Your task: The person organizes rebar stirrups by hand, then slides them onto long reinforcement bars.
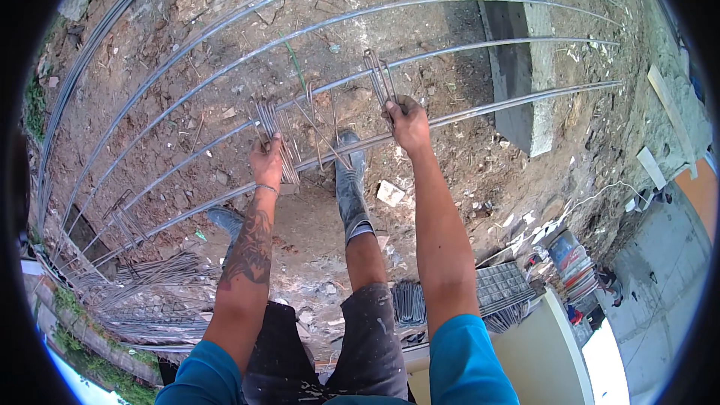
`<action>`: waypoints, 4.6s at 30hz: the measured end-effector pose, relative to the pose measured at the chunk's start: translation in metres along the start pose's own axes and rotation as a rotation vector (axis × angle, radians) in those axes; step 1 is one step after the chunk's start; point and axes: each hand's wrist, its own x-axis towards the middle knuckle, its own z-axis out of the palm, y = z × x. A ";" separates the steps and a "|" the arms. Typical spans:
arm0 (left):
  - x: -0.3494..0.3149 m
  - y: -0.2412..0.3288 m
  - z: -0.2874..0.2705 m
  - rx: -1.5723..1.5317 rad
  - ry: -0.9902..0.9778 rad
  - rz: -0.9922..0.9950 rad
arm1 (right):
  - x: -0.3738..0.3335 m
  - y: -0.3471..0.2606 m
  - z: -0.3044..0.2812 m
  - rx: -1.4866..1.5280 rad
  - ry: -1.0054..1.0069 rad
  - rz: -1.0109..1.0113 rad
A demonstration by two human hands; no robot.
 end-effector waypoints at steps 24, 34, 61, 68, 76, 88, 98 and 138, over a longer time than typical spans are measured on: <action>-0.059 0.037 0.108 0.532 0.311 0.360 | 0.036 0.000 -0.080 -0.138 0.120 -0.104; -0.043 0.036 0.114 0.495 0.232 0.464 | 0.013 -0.023 -0.058 -0.787 0.662 -0.623; -0.031 0.026 0.078 0.550 -0.010 0.449 | -0.024 -0.005 0.067 -0.761 0.079 -0.177; -0.046 0.026 0.035 0.499 0.195 0.368 | -0.076 -0.027 0.110 -0.666 -0.016 -0.624; 0.020 -0.008 -0.023 -0.084 -0.188 0.043 | -0.066 0.018 0.181 -0.299 -0.225 -0.235; 0.037 -0.106 -0.169 -0.567 -0.225 -0.103 | -0.100 0.025 0.265 -0.146 -0.302 -0.073; 0.059 -0.147 -0.264 -0.343 0.160 0.033 | -0.124 0.025 0.311 -0.262 -0.251 -0.078; 0.055 -0.136 -0.330 0.489 0.453 0.282 | -0.123 0.030 0.308 -0.478 -0.076 -0.239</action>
